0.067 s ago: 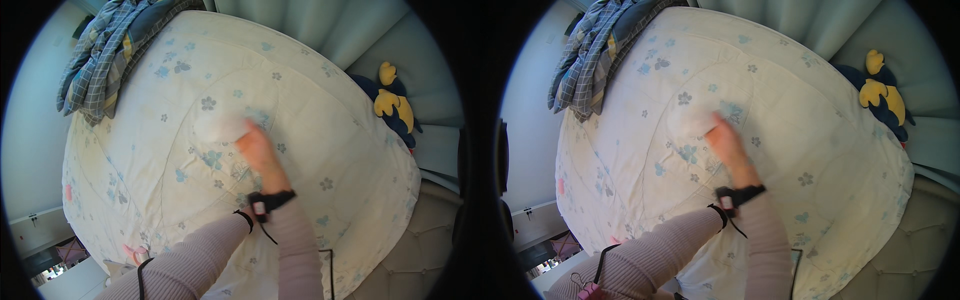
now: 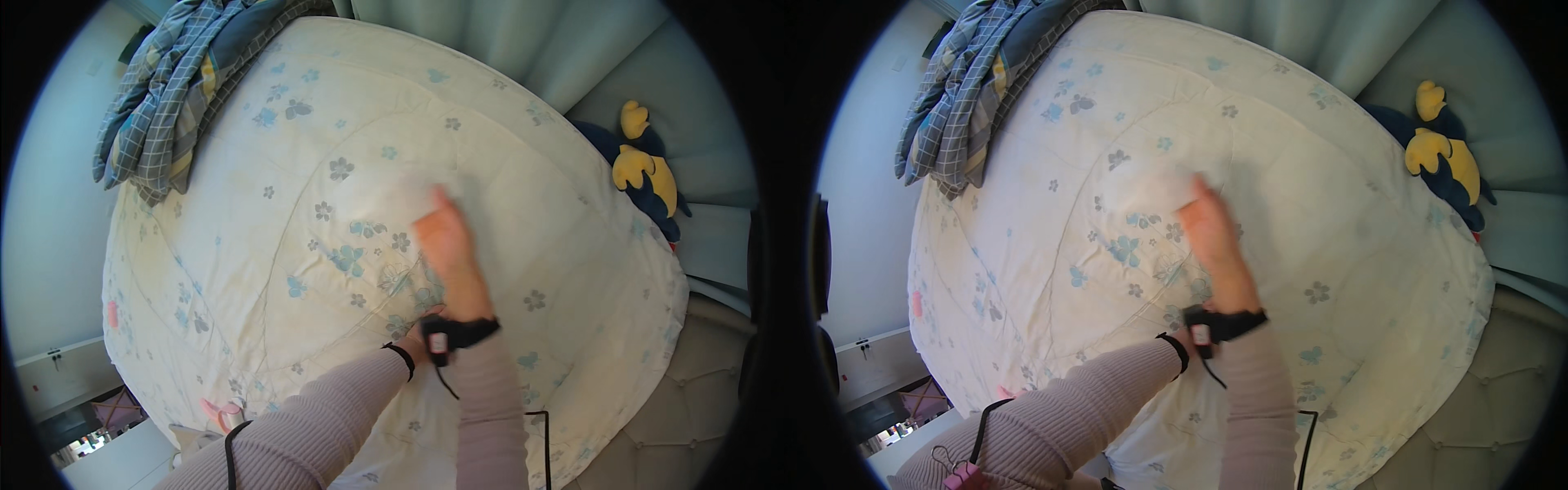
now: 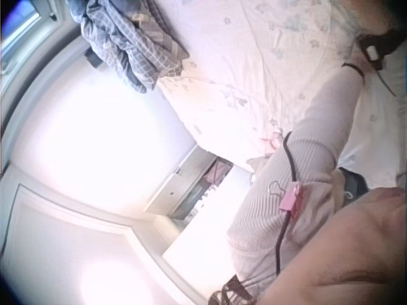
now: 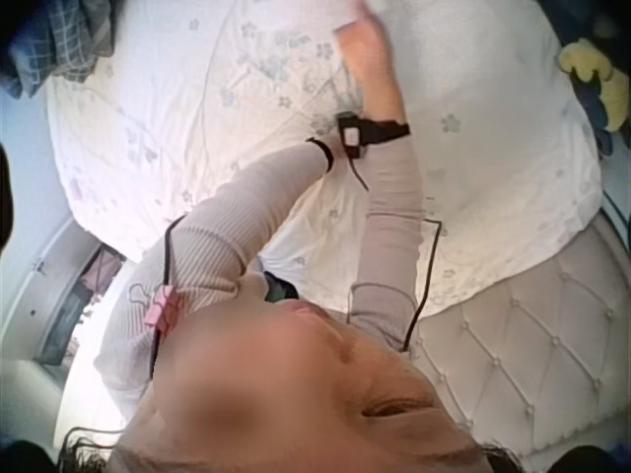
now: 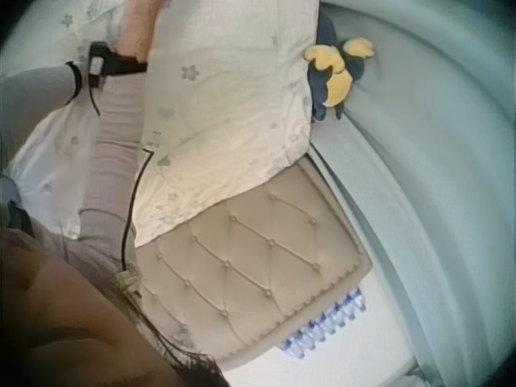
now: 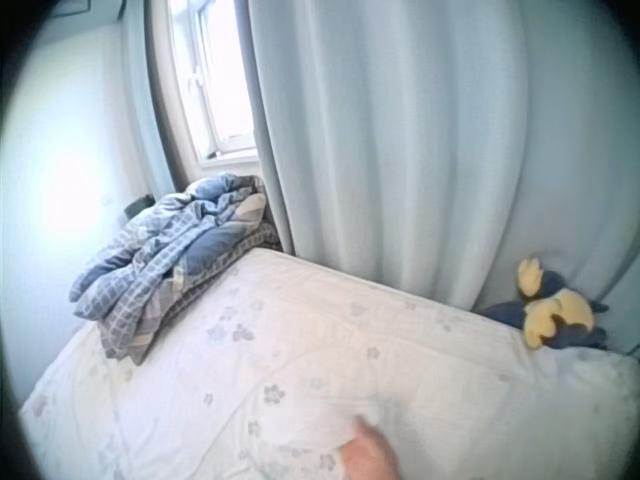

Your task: The person uses a pink lint roller to roll over a floral-patterned bedsheet, then removes the used adhesive sheet and wipes the bed with a white tissue. The person continues rolling and wiping across the bed surface.

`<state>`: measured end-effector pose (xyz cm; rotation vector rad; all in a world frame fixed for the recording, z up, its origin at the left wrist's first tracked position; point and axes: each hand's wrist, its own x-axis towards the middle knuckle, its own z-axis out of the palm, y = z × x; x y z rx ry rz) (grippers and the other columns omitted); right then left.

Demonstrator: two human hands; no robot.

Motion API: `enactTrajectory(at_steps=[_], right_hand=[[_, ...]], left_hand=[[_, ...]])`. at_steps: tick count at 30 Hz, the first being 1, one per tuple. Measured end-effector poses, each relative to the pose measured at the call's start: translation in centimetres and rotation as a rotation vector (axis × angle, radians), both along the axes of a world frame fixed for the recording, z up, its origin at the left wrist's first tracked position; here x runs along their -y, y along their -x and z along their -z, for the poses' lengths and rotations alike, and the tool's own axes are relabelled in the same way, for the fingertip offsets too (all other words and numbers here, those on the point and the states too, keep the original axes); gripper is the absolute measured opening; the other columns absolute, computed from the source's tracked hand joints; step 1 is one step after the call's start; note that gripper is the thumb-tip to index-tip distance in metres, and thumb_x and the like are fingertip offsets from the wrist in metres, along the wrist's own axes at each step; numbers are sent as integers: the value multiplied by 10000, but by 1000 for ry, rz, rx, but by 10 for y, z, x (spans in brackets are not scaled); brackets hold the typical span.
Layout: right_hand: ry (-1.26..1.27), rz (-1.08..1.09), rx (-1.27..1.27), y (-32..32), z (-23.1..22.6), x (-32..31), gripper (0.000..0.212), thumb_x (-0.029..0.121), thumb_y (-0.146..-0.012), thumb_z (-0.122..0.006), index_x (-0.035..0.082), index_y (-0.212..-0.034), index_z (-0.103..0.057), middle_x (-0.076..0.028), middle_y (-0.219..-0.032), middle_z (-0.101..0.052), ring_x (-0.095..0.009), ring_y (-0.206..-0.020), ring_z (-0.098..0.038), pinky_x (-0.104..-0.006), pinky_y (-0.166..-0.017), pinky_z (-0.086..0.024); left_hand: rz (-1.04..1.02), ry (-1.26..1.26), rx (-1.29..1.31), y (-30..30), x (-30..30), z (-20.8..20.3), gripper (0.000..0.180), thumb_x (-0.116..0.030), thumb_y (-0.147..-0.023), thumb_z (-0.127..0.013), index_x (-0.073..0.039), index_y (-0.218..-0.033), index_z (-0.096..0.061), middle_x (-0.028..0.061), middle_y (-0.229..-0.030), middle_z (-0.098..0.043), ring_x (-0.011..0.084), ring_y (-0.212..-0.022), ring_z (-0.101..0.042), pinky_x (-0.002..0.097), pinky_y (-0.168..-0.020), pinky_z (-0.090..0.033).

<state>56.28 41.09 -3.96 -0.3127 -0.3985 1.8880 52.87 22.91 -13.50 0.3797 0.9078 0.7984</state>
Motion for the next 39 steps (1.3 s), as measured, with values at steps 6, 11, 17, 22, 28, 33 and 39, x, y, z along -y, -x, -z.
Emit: enactTrajectory(at_steps=[6,11,17,22,28,33,39], right_hand=[[-843,233,1369,-44,-6,37,387,126,-928,-587,-21,-1284,-623,-164,-1365,-610,-276,-1288,-538,-355,-1099,-407],[-971,1,1651,-22,34,49,266,126,-916,-566,16,-1133,-673,-128,-1186,-677,-296,-1162,-602,-425,-1039,-448],[-42,500,1152,-128,13,103,395,308,-1057,-475,2,-1292,-558,-109,-1187,-634,-257,-1126,-570,-397,-966,-427],[308,1257,347,-246,-22,249,544,367,-1085,-380,1,-1487,-366,-155,-1511,-461,-304,-1392,-439,-445,-1230,-250],[384,1583,714,-291,-30,409,493,335,-1081,-409,6,-1448,-420,-124,-1481,-501,-291,-1375,-462,-445,-1191,-337],[377,1488,-32,-244,9,509,463,304,-1074,-396,18,-1435,-447,-139,-1475,-510,-308,-1382,-459,-485,-1213,-308],[299,1479,-358,-185,48,584,441,262,-1076,-399,2,-1428,-451,-151,-1479,-506,-318,-1397,-443,-500,-1212,-309]], left_hand=[[689,-1385,-1112,12,-2,10,459,-432,-732,-690,-140,-1084,-653,101,-1155,-610,300,-1177,-532,432,-1012,-408],[838,-1185,-1093,23,-5,23,739,-564,-670,-743,-122,-1252,-636,137,-1328,-596,367,-1329,-485,476,-1121,-364],[530,-1449,-1160,1,-16,-3,214,-192,-775,-621,-108,-972,-605,113,-1003,-573,332,-946,-568,457,-817,-451],[510,-1478,-1181,-10,-20,-23,164,-171,-764,-622,-96,-896,-560,113,-921,-539,346,-884,-549,470,-776,-457],[496,-1530,-1184,-12,-21,-22,126,-147,-774,-603,-89,-870,-545,116,-887,-524,345,-855,-535,464,-761,-453],[533,-1529,-1202,-13,-17,-24,119,-110,-805,-584,-69,-903,-530,140,-911,-517,368,-889,-522,469,-775,-433],[517,-1681,-1301,-13,-16,-21,117,-129,-864,-599,-71,-943,-535,135,-925,-530,367,-878,-535,469,-764,-443]])
